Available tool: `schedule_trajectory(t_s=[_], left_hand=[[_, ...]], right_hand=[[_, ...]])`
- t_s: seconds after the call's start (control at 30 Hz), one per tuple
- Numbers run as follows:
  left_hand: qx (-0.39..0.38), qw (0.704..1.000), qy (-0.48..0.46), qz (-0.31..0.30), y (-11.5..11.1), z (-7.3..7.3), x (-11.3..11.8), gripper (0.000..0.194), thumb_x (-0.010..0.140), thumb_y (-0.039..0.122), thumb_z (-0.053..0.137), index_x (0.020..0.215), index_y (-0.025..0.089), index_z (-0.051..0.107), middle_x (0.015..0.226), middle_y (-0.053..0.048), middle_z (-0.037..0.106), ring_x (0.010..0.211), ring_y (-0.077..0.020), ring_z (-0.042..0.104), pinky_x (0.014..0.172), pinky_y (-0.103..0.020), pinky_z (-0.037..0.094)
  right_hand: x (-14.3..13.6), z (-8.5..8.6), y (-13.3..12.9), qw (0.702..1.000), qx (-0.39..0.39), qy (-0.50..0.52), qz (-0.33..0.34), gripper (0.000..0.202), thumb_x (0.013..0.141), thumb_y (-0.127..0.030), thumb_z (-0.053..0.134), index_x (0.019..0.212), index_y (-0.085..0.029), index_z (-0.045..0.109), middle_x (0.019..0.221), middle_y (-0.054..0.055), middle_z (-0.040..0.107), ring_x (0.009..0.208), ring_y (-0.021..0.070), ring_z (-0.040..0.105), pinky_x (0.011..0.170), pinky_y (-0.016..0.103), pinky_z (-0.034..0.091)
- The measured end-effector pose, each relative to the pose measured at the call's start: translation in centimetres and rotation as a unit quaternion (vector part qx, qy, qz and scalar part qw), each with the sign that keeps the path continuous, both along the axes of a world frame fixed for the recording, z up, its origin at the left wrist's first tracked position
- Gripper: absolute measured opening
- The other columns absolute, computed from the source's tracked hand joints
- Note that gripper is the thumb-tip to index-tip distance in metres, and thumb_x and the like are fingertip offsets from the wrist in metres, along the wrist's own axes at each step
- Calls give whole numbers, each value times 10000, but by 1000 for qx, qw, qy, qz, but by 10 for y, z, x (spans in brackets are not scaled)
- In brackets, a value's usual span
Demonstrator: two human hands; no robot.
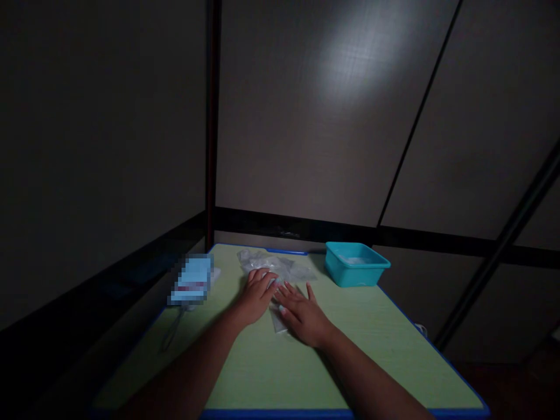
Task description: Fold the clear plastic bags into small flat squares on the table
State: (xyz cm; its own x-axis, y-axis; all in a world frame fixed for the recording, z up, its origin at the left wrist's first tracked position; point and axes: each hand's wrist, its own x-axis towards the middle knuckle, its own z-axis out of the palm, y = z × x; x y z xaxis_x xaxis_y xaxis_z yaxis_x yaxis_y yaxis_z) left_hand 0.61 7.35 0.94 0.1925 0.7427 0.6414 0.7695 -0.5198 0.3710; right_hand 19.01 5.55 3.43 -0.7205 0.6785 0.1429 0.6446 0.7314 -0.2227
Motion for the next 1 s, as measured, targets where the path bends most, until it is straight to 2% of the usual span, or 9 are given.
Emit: schedule_trajectory(t_s=[0.1,0.2,0.37,0.6,0.7,0.77,0.87,0.93,1.0], left_hand=[[1,1000,-3,8,-1,3,0,263,900,311,324,1058,256,528,1107,-30,487,1097,-188,372,966,-364,336],[-5,1000,-2,12,-2,4,1,267,904,309,316,1051,250,531,1110,-33,481,1098,-188,368,967,-359,333],[-13,1000,1,14,-2,3,0,275,908,319,298,1054,258,522,1096,-31,477,1077,-189,374,958,-371,336],[-16,1000,-7,15,-4,2,0,279,907,328,300,1057,253,523,1091,-31,475,1084,-189,368,964,-370,326],[-12,1000,-12,19,-4,5,1,253,896,324,328,1033,252,529,1089,-31,478,1088,-196,370,957,-374,327],[-7,1000,-17,22,-5,8,2,200,878,314,376,969,244,540,1061,-32,489,1077,-200,380,945,-368,333],[-11,1000,-14,16,-9,13,3,103,798,317,525,846,228,543,1032,-33,492,1062,-212,385,922,-354,341],[-25,1000,3,-11,-13,14,4,177,703,332,641,803,226,542,1069,-31,473,1080,-224,363,917,-348,337],[-49,997,27,-47,-16,14,4,282,608,354,723,790,231,546,1124,-25,444,1106,-235,335,919,-349,328]], right_hand=[[1,-3,3,998,-29,-28,47,515,870,-279,313,1366,-330,183,1426,0,235,1318,188,139,1009,553,-44],[1,-6,4,996,-45,-49,65,558,857,-267,316,1382,-296,129,1437,15,192,1319,179,135,1021,535,-7],[0,-7,5,995,-44,-62,69,573,872,-414,310,1388,-290,92,1447,23,149,1323,190,115,1034,509,36],[0,-5,3,994,-62,-50,74,667,797,-592,389,1371,-340,159,1446,33,153,1322,225,111,1033,513,29],[3,-7,6,995,-68,12,68,678,785,-561,441,1369,-308,206,1437,61,202,1310,243,164,1034,513,63],[6,-9,11,990,-59,119,34,576,811,-482,442,1328,-253,329,1388,91,323,1273,242,262,1035,476,149],[12,-9,22,940,-83,323,-70,338,805,-380,454,1073,-193,542,1154,110,527,1103,235,453,959,423,329],[17,-5,29,875,-173,431,-136,237,777,-340,468,950,-194,538,990,88,556,975,227,516,843,418,435],[23,-1,34,803,-282,495,-175,204,745,-289,473,927,-204,507,889,65,538,912,222,526,726,407,494]])
